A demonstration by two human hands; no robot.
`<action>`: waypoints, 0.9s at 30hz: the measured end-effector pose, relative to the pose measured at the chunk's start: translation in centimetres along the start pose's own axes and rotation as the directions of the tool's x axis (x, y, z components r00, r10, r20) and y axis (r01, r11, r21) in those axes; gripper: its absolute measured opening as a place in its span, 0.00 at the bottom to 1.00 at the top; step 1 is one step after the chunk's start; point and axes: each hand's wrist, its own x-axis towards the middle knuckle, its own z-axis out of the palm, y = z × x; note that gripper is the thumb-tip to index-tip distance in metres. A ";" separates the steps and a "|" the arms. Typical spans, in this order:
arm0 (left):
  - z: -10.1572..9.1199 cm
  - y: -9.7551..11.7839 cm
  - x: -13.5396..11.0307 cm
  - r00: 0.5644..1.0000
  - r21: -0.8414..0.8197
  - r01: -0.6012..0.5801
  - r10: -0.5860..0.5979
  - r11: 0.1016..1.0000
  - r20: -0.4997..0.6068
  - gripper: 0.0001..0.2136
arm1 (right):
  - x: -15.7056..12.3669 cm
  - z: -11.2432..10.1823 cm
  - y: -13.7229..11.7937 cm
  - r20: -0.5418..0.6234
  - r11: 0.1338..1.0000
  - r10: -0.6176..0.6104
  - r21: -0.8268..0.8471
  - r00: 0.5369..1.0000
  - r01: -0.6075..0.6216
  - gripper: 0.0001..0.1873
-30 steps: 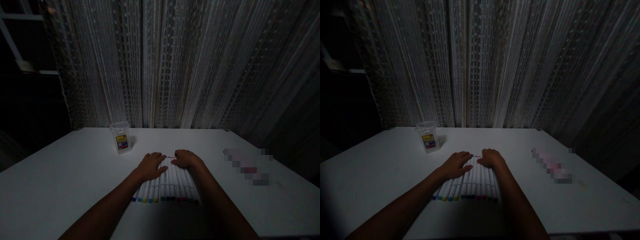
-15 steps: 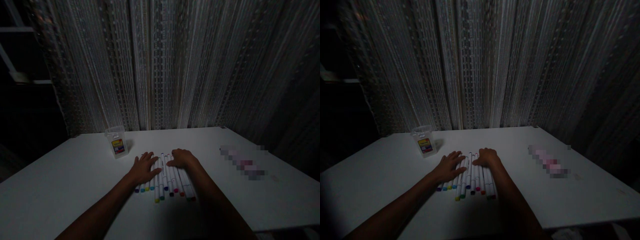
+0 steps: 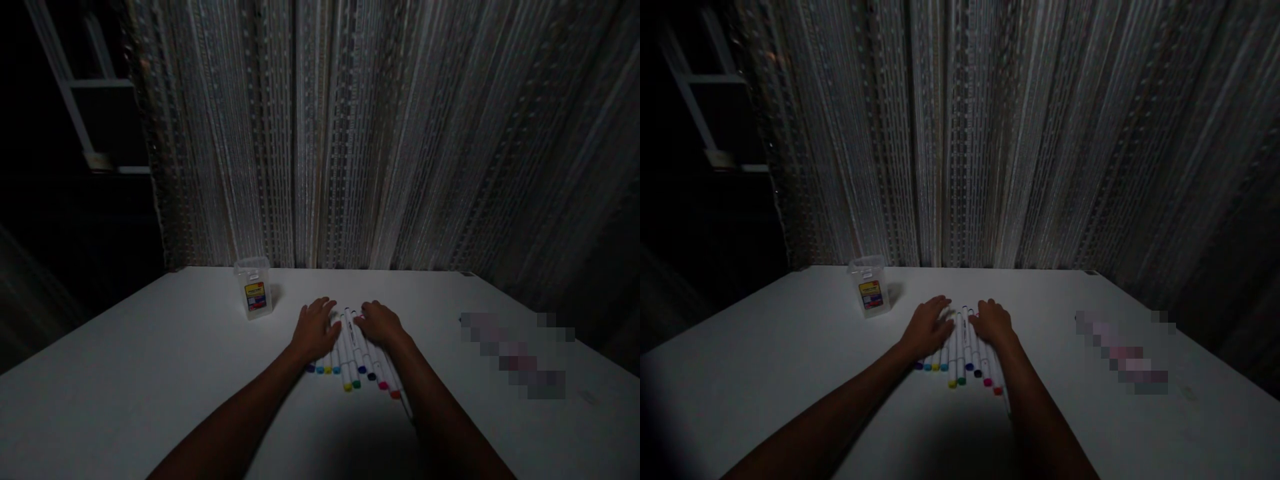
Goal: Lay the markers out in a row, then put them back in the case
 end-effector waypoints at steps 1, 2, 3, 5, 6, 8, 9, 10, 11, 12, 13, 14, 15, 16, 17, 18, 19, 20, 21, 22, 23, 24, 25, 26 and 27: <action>-1.0 -0.7 -0.1 0.995 -0.015 -0.024 0.022 1.000 -0.095 0.21 | -0.1 -0.1 0.0 -0.003 1.000 -0.003 0.005 1.000 0.003 0.20; -2.3 -1.6 -0.2 0.979 -0.028 -0.047 0.041 0.998 -0.197 0.20 | -0.2 -0.3 -0.1 -0.004 1.000 -0.006 0.009 1.000 0.006 0.21; -3.7 -2.8 -0.4 0.951 -0.027 -0.075 0.063 0.997 -0.302 0.20 | -0.3 -0.5 -0.2 -0.007 1.000 -0.011 0.008 1.000 0.011 0.22; -6.6 -5.6 -0.6 0.850 -0.035 -0.057 0.030 0.998 -0.527 0.19 | -0.5 -0.8 -0.5 -0.005 1.000 -0.018 -0.001 1.000 0.018 0.22; -7.8 -7.0 -0.6 0.779 -0.072 -0.024 -0.026 0.997 -0.626 0.20 | -0.7 -0.9 -0.7 0.002 1.000 -0.018 -0.005 1.000 0.018 0.22; -9.4 -9.8 -0.7 0.661 -0.185 0.039 -0.164 0.982 -0.732 0.25 | -0.8 -1.0 -0.9 0.033 1.000 -0.018 -0.004 0.999 0.018 0.23; -9.7 -10.9 -0.7 0.634 -0.253 0.069 -0.238 0.965 -0.736 0.29 | -0.9 -1.1 -1.1 0.055 1.000 -0.020 0.001 0.998 0.020 0.24; -9.8 -11.8 -0.7 0.634 -0.333 0.099 -0.318 0.938 -0.705 0.32 | -1.0 -1.0 -1.2 0.074 1.000 -0.026 0.006 0.997 0.025 0.25; -9.6 -12.5 -0.6 0.644 -0.419 0.124 -0.394 0.899 -0.655 0.35 | -1.0 -1.0 -1.2 0.089 0.999 -0.034 0.009 0.995 0.034 0.25; -9.3 -13.0 -0.5 0.664 -0.502 0.133 -0.453 0.855 -0.595 0.37 | -1.0 -0.9 -1.3 0.095 0.999 -0.044 0.009 0.994 0.043 0.25; -8.9 -13.4 -0.3 0.689 -0.581 0.133 -0.496 0.803 -0.528 0.38 | -1.0 -0.8 -1.3 0.092 0.998 -0.055 0.008 0.994 0.055 0.24; -8.5 -13.6 -0.1 0.717 -0.649 0.130 -0.523 0.750 -0.461 0.39 | -1.0 -0.6 -1.3 0.083 0.998 -0.066 0.005 0.994 0.066 0.24; -8.1 -13.8 0.1 0.745 -0.703 0.128 -0.536 0.700 -0.398 0.39 | -1.0 -0.5 -1.2 0.071 0.997 -0.077 0.002 0.994 0.077 0.23; -7.7 -13.9 0.3 0.769 -0.745 0.129 -0.540 0.654 -0.341 0.38 | -0.9 -0.3 -1.1 0.061 0.996 -0.087 0.001 0.994 0.087 0.22; -7.4 -14.1 0.4 0.786 -0.777 0.137 -0.545 0.614 -0.291 0.36 | -0.9 -0.2 -1.1 0.053 0.996 -0.094 0.002 0.994 0.094 0.22; -7.0 -14.2 0.5 0.799 -0.798 0.151 -0.547 0.584 -0.249 0.34 | -0.8 -0.1 -1.0 0.043 0.995 -0.100 0.005 0.994 0.100 0.21; -6.8 -14.4 0.5 0.808 -0.808 0.164 -0.547 0.566 -0.219 0.32 | -0.8 0.0 -1.0 0.036 0.995 -0.101 0.008 0.994 0.101 0.20; -6.5 -14.5 0.4 0.817 -0.811 0.175 -0.542 0.558 -0.196 0.29 | -0.7 0.0 -0.9 0.032 0.995 -0.097 0.010 0.995 0.097 0.19; -6.2 -14.5 0.3 0.830 -0.812 0.186 -0.531 0.553 -0.171 0.27 | -0.7 0.1 -0.9 0.029 0.996 -0.091 0.011 0.995 0.091 0.18; -6.0 -14.3 0.0 0.848 -0.811 0.200 -0.512 0.550 -0.138 0.26 | -0.6 0.1 -1.0 0.028 0.996 -0.085 0.011 0.996 0.085 0.17; -5.8 -14.0 -0.2 0.867 -0.810 0.216 -0.489 0.545 -0.097 0.26 | -0.6 0.1 -1.0 0.031 0.997 -0.080 0.011 0.996 0.079 0.16; -5.7 -13.6 -0.5 0.888 -0.812 0.237 -0.458 0.533 -0.041 0.26 | -0.6 0.2 -1.1 0.033 0.997 -0.075 0.014 0.997 0.075 0.16; -5.5 -13.0 -0.8 0.903 -0.813 0.265 -0.429 0.519 0.020 0.26 | -0.6 0.2 -1.2 0.034 0.997 -0.072 0.020 0.997 0.071 0.16; -5.4 -12.4 -1.2 0.913 -0.806 0.300 -0.398 0.510 0.088 0.26 | -0.6 0.2 -1.2 0.033 0.997 -0.068 0.028 0.997 0.067 0.17; -5.4 -11.6 -1.5 0.918 -0.793 0.333 -0.366 0.510 0.150 0.26 | -0.6 0.3 -1.3 0.033 0.998 -0.061 0.034 0.998 0.059 0.17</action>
